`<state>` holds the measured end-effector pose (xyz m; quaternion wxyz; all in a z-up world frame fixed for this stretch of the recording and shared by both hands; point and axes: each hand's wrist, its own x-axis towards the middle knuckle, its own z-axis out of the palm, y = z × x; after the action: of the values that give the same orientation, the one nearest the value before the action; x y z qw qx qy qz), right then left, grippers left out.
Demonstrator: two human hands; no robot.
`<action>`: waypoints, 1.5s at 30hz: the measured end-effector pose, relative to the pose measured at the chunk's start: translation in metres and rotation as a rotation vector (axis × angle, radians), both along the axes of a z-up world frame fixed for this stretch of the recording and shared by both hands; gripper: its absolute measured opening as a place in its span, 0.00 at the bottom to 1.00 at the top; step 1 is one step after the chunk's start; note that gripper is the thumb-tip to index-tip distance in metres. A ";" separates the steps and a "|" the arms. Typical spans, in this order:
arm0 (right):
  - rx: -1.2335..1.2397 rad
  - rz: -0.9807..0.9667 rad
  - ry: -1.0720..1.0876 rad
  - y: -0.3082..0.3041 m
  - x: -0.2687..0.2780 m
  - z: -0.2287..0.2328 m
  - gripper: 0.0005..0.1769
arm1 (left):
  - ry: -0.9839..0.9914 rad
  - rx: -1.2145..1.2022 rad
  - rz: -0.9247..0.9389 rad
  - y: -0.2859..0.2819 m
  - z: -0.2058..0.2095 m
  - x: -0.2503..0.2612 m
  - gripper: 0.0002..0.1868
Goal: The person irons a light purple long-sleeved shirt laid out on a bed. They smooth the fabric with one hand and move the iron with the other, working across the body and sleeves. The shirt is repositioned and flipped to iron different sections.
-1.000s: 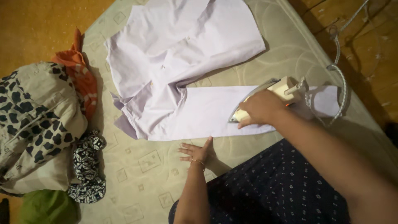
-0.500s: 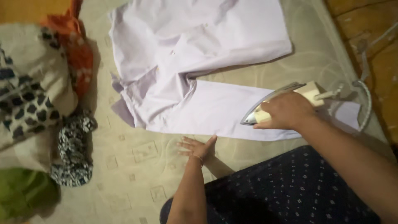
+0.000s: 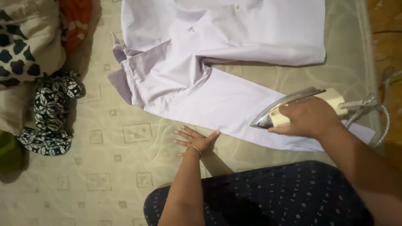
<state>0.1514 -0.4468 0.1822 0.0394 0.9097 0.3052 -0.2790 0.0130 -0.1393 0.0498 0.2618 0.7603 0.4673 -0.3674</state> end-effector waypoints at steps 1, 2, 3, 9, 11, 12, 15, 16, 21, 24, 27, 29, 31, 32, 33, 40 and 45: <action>-0.017 0.022 0.034 0.002 -0.001 0.002 0.40 | 0.000 -0.010 0.006 0.001 0.003 0.001 0.88; -0.034 0.044 0.068 0.009 -0.005 0.001 0.42 | 0.000 -0.021 0.011 0.002 0.006 0.003 0.89; -0.049 0.069 0.102 0.016 -0.010 0.000 0.45 | 0.015 -0.033 -0.009 0.004 0.008 0.004 0.90; 0.166 0.293 0.000 0.039 -0.038 -0.011 0.37 | 0.067 -0.055 -0.053 0.004 0.012 0.006 0.93; 0.085 0.171 0.013 0.043 -0.026 -0.011 0.39 | 0.081 -0.056 -0.065 0.004 0.011 0.006 0.93; 0.046 0.108 0.018 0.046 -0.018 -0.011 0.40 | 0.076 -0.061 -0.060 0.004 0.011 0.005 0.94; 0.051 -0.149 -0.111 0.054 -0.002 -0.001 0.39 | 0.055 -0.076 -0.057 0.005 0.012 0.004 0.94; 0.028 -0.104 -0.067 0.059 0.000 0.003 0.40 | 0.048 -0.075 -0.065 0.006 0.013 0.003 0.94; -0.113 0.151 0.171 0.078 -0.031 0.007 0.42 | 0.062 -0.085 -0.055 0.007 0.011 0.005 0.94; 0.123 0.176 -0.119 0.083 -0.044 0.002 0.39 | 0.063 -0.099 -0.044 0.008 0.013 0.003 0.94; 0.195 -0.080 -0.195 0.095 -0.028 -0.008 0.42 | 0.029 -0.095 -0.023 0.006 0.016 0.003 0.93; 0.190 -0.233 -0.210 0.101 -0.021 -0.012 0.41 | 0.005 -0.069 -0.008 0.002 0.015 0.003 0.94; 0.164 -0.281 -0.151 0.106 -0.017 -0.013 0.41 | -0.068 -0.007 -0.001 -0.006 0.014 -0.002 0.93; 0.141 -0.254 -0.084 0.107 -0.021 -0.013 0.42 | -0.104 0.025 0.002 -0.010 0.014 -0.008 0.92; 0.114 -0.227 -0.014 0.105 -0.027 -0.011 0.43 | -0.151 0.063 -0.030 -0.014 0.014 -0.016 0.90; 0.182 -0.133 -0.103 0.079 -0.037 0.006 0.45 | -0.380 0.179 -0.334 -0.010 0.022 -0.047 0.80; 0.075 -0.462 -0.120 0.064 -0.012 0.020 0.46 | -0.322 0.149 -0.454 0.013 0.021 -0.047 0.79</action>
<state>0.1390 -0.3828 0.2018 -0.0412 0.9711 0.0964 -0.2144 -0.0340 -0.1263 0.0711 0.1868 0.9113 0.2632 -0.2558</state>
